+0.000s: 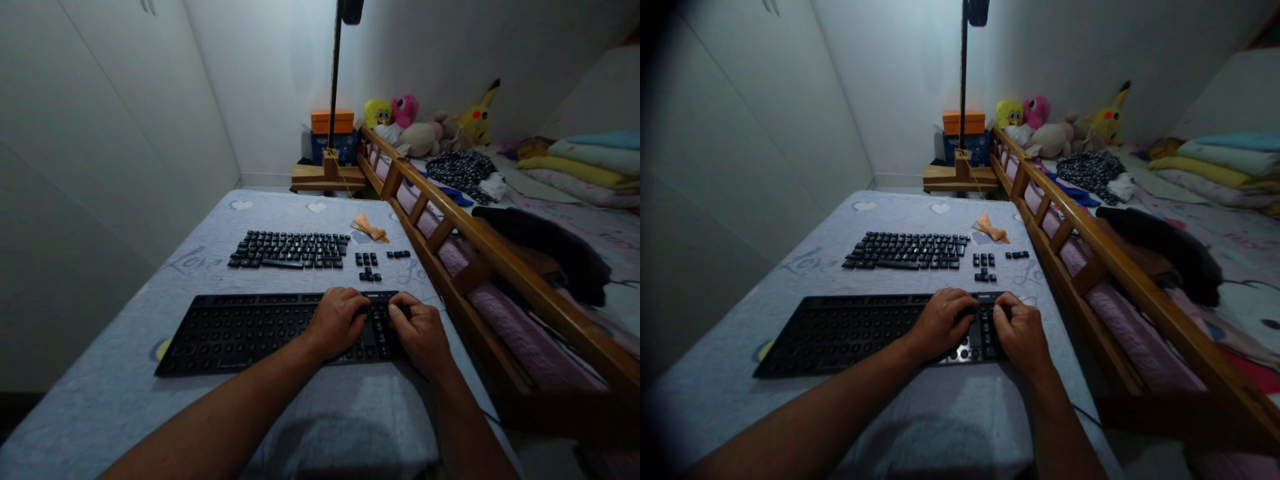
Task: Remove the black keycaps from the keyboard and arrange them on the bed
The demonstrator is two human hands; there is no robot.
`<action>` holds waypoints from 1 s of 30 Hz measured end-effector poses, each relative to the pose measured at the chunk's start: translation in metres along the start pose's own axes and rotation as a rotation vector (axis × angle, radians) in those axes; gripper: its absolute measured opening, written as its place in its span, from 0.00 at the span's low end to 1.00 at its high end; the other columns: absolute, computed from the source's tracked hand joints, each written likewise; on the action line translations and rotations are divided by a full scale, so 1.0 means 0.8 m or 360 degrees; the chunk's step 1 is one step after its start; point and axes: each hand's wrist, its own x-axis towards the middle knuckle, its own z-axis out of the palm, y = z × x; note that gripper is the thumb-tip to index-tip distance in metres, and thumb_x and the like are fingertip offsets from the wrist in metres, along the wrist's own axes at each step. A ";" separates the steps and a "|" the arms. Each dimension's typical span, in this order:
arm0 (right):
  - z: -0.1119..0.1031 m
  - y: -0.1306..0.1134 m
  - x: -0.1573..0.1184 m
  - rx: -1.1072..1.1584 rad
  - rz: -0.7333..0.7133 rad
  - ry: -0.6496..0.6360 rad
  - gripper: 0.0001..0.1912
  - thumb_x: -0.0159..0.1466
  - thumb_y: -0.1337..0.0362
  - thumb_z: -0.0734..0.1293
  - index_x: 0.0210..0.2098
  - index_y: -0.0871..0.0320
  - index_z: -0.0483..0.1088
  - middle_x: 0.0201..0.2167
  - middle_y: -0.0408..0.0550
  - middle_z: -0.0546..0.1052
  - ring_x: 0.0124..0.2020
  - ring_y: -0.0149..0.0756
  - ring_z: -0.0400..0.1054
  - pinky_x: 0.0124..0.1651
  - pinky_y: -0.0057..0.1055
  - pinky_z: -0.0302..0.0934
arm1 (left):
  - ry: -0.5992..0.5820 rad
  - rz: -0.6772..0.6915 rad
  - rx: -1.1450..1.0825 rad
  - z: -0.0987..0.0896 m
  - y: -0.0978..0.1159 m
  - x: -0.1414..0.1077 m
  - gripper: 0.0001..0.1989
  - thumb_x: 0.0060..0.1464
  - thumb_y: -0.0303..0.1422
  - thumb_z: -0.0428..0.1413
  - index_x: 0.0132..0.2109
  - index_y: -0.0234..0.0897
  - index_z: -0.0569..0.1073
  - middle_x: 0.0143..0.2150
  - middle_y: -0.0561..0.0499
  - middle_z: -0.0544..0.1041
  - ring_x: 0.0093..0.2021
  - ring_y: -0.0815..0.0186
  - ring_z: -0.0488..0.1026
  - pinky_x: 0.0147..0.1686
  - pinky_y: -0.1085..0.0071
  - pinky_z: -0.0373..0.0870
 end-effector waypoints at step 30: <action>0.005 -0.004 0.004 -0.0023 -0.0065 -0.0108 0.12 0.66 0.63 0.58 0.28 0.56 0.68 0.26 0.43 0.74 0.28 0.35 0.70 0.33 0.29 0.58 | -0.0013 -0.0004 0.0009 -0.002 0.002 0.001 0.11 0.55 0.26 0.57 0.45 0.37 0.75 0.44 0.47 0.78 0.45 0.58 0.73 0.48 0.60 0.67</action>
